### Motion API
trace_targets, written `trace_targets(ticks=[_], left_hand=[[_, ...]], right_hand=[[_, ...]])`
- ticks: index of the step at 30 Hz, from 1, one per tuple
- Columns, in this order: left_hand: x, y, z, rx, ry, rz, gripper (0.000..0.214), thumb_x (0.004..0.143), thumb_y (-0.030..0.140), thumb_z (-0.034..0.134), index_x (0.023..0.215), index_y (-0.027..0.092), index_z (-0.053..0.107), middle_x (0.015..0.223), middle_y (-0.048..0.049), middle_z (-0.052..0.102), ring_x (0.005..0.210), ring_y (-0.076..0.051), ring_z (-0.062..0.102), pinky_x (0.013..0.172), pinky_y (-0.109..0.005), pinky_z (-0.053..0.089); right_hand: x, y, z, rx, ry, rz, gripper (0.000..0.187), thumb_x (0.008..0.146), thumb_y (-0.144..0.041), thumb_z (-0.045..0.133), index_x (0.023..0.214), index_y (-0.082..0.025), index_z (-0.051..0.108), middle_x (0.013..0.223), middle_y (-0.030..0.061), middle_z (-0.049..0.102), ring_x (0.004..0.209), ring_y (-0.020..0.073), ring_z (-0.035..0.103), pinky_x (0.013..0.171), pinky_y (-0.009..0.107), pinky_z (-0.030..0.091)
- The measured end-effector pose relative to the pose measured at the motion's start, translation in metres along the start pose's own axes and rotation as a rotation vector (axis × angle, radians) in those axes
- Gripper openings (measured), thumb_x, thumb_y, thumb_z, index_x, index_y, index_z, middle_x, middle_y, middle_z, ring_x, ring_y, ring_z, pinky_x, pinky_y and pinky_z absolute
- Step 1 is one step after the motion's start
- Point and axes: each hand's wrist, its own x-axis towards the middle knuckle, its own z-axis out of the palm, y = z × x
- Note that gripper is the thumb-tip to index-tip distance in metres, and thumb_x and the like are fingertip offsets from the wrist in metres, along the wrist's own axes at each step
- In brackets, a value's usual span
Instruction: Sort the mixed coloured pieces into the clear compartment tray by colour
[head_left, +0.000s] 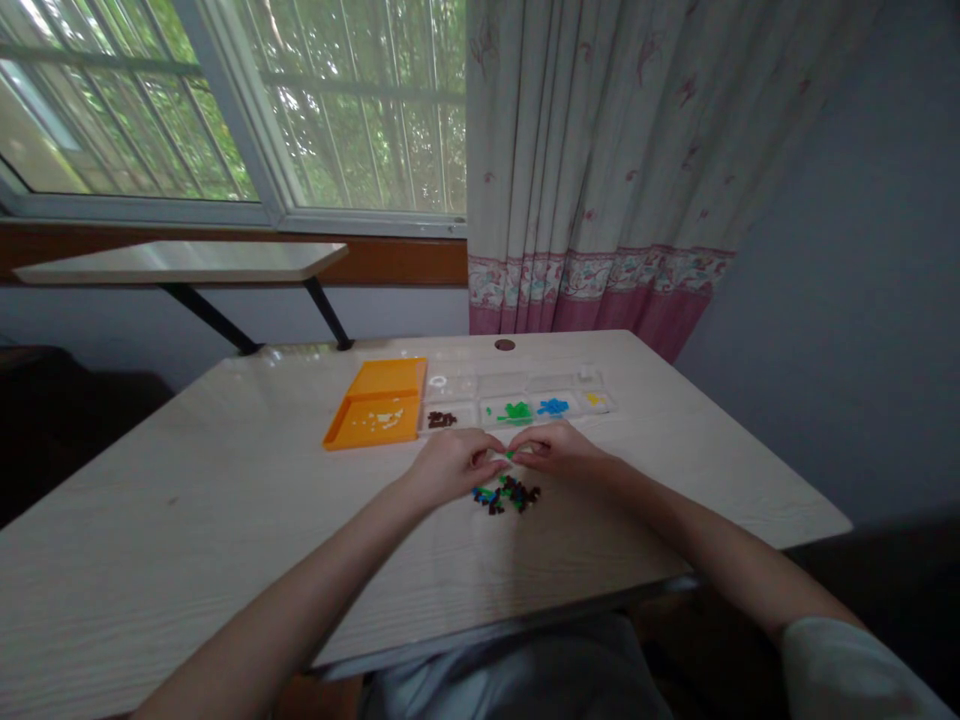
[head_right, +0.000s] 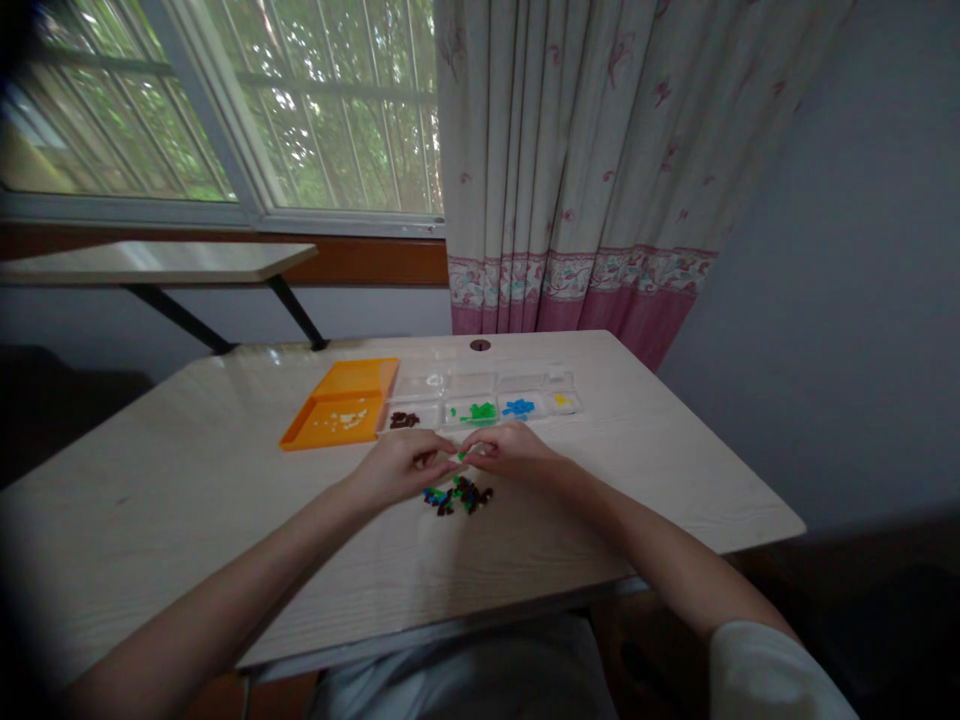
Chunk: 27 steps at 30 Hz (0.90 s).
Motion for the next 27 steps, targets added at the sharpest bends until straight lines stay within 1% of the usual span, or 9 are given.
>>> trace_targets(ticks=[3, 7, 12, 17, 21, 24, 27], left_hand=[[0.0, -0.001, 0.003, -0.006, 0.031, -0.012, 0.024, 0.08, 0.037, 0.051, 0.088, 0.021, 0.066, 0.06, 0.0013, 0.058, 0.054, -0.009, 0.049, 0.052, -0.019, 0.031], [0.0, -0.001, 0.004, -0.01, 0.019, -0.022, 0.022, 0.08, 0.034, 0.051, 0.087, 0.02, 0.066, 0.062, 0.0007, 0.06, 0.054, -0.008, 0.049, 0.051, -0.018, 0.031], [0.0, 0.0, 0.002, -0.013, 0.009, -0.011, 0.018, 0.077, 0.029, 0.052, 0.087, 0.02, 0.066, 0.059, 0.002, 0.058, 0.053, -0.008, 0.048, 0.051, -0.018, 0.031], [0.0, 0.0, 0.0, -0.003, -0.004, 0.019, 0.013, 0.073, 0.023, 0.053, 0.075, 0.017, 0.063, 0.059, 0.0021, 0.055, 0.054, -0.009, 0.047, 0.051, -0.019, 0.031], [0.0, -0.002, -0.001, -0.055, 0.036, 0.009, 0.013, 0.069, 0.019, 0.054, 0.077, 0.017, 0.063, 0.06, 0.0021, 0.055, 0.055, -0.008, 0.047, 0.053, -0.018, 0.033], [0.0, -0.003, -0.001, -0.101, 0.07, 0.001, 0.012, 0.066, 0.016, 0.054, 0.075, 0.016, 0.063, 0.06, 0.0024, 0.056, 0.054, -0.008, 0.047, 0.053, -0.017, 0.034], [0.001, -0.002, -0.002, -0.138, 0.074, 0.004, 0.01, 0.066, 0.015, 0.055, 0.073, 0.016, 0.063, 0.058, 0.0029, 0.055, 0.052, -0.007, 0.046, 0.051, -0.016, 0.034]], right_hand=[[0.0, 0.002, 0.004, -0.02, 0.031, -0.011, 0.025, 0.077, -0.038, 0.055, 0.087, -0.018, 0.067, 0.048, -0.0054, 0.045, 0.044, 0.0052, 0.034, 0.046, 0.017, 0.025], [0.0, 0.004, 0.007, -0.021, 0.042, -0.012, 0.029, 0.077, -0.043, 0.055, 0.087, -0.019, 0.067, 0.047, -0.0054, 0.045, 0.043, 0.0052, 0.034, 0.045, 0.017, 0.025], [0.001, 0.006, 0.011, -0.036, 0.064, -0.009, 0.034, 0.076, -0.049, 0.055, 0.085, -0.019, 0.068, 0.048, -0.005, 0.047, 0.045, 0.0057, 0.037, 0.047, 0.017, 0.027], [0.001, 0.004, 0.013, -0.069, 0.077, -0.01, 0.031, 0.076, -0.048, 0.055, 0.086, -0.021, 0.068, 0.05, -0.0044, 0.049, 0.046, 0.0057, 0.039, 0.048, 0.016, 0.027], [0.001, 0.001, 0.012, -0.089, 0.106, -0.02, 0.031, 0.076, -0.047, 0.055, 0.086, -0.02, 0.068, 0.05, -0.004, 0.05, 0.044, 0.0055, 0.038, 0.048, 0.017, 0.027], [0.001, 0.0, 0.012, -0.083, 0.105, -0.025, 0.03, 0.076, -0.045, 0.056, 0.086, -0.02, 0.068, 0.05, -0.0044, 0.05, 0.044, 0.0053, 0.037, 0.047, 0.017, 0.027], [0.001, 0.001, 0.013, -0.079, 0.122, -0.035, 0.028, 0.077, -0.043, 0.056, 0.086, -0.02, 0.068, 0.048, -0.0051, 0.048, 0.044, 0.0051, 0.036, 0.047, 0.016, 0.027]])
